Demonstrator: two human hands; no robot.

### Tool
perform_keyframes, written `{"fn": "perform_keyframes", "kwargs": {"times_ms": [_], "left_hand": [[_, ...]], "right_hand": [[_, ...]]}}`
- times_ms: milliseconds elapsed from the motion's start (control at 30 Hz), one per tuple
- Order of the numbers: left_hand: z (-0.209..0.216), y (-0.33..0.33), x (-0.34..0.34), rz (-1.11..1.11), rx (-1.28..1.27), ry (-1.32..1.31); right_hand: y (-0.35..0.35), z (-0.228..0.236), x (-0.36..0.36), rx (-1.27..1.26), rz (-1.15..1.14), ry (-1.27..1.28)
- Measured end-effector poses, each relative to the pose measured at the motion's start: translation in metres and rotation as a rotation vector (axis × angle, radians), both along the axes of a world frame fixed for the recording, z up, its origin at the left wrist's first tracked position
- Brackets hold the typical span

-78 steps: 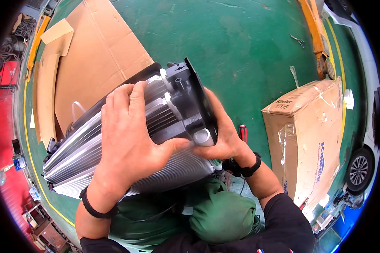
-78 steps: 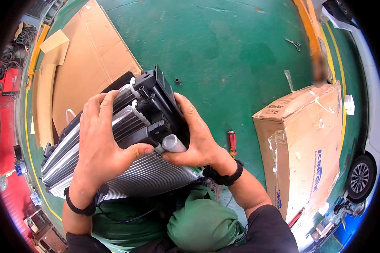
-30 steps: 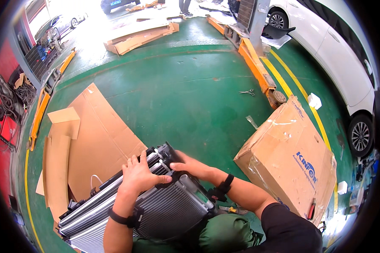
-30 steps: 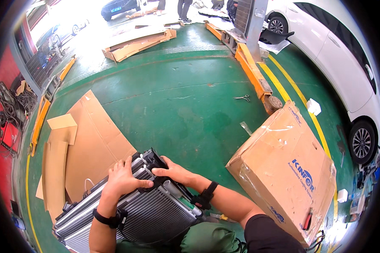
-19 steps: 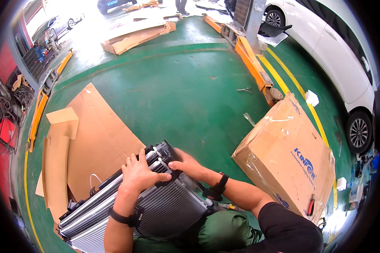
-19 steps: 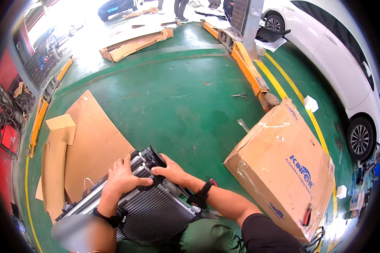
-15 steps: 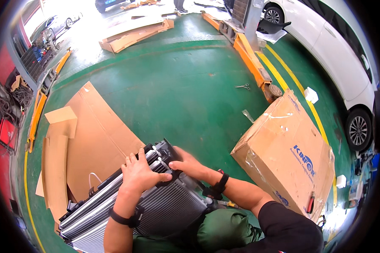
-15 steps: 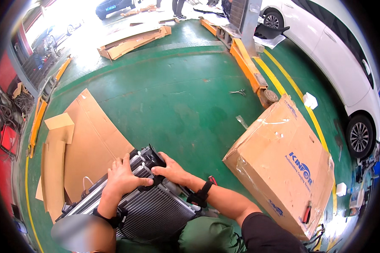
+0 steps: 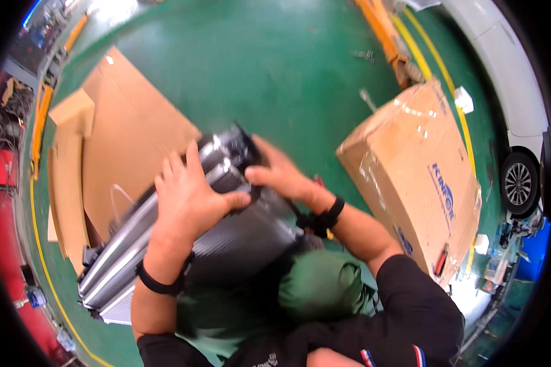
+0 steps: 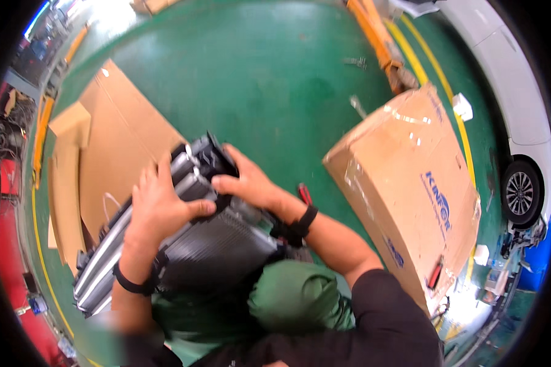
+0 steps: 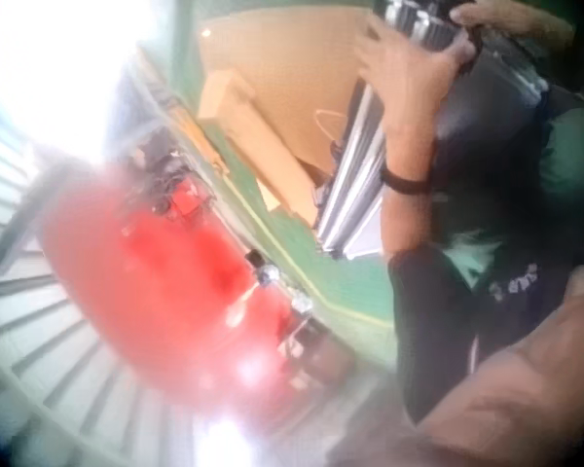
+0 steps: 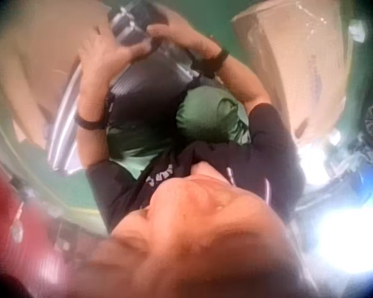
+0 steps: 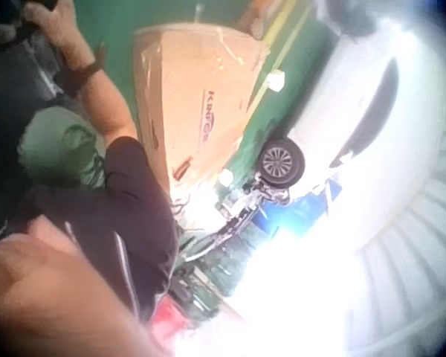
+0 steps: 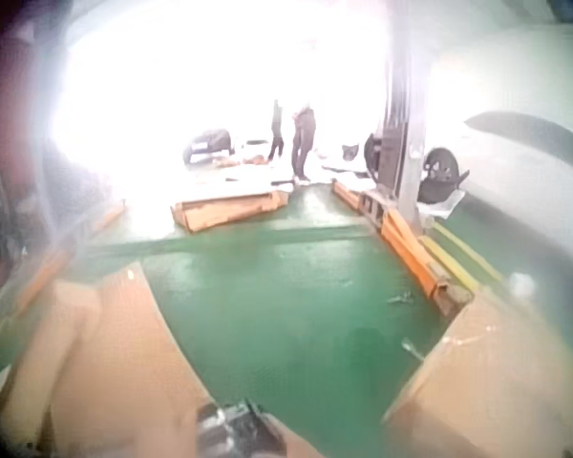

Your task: The person places a secondary radiator unit onto a main radiator assembly and uses a screwdriver to secure the components together by hand.

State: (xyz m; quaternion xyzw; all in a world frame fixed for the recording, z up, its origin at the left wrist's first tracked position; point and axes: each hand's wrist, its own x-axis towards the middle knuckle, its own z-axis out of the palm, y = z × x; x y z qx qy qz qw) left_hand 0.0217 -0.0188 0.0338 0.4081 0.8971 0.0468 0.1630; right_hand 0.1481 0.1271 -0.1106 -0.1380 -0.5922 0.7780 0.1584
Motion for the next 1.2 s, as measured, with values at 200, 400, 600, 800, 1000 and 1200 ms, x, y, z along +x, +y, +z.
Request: {"fn": "perform_keyframes", "kwargs": {"times_ms": [200,400,600,800,1000,1200], "left_hand": [[0.004,-0.009,0.022,-0.032,-0.003,0.096],[0.002,-0.012,0.022,-0.024,-0.001,0.142],[0.001,-0.011,0.023,-0.035,-0.010,0.135],[0.001,-0.009,0.024,-0.055,-0.016,0.139],[0.002,-0.013,0.028,-0.060,-0.029,0.131],[0.003,-0.011,0.036,-0.078,-0.002,0.124]], "right_hand": [[-0.002,0.004,0.022,-0.198,0.102,0.112],[0.008,-0.003,0.026,-0.117,0.187,-0.006],[0.014,-0.007,0.027,-0.049,0.223,-0.021],[0.009,0.008,0.025,-0.136,0.155,-0.003],[0.002,0.021,0.023,-0.222,0.157,-0.030],[0.002,0.009,0.037,-0.209,0.123,0.010]]}}
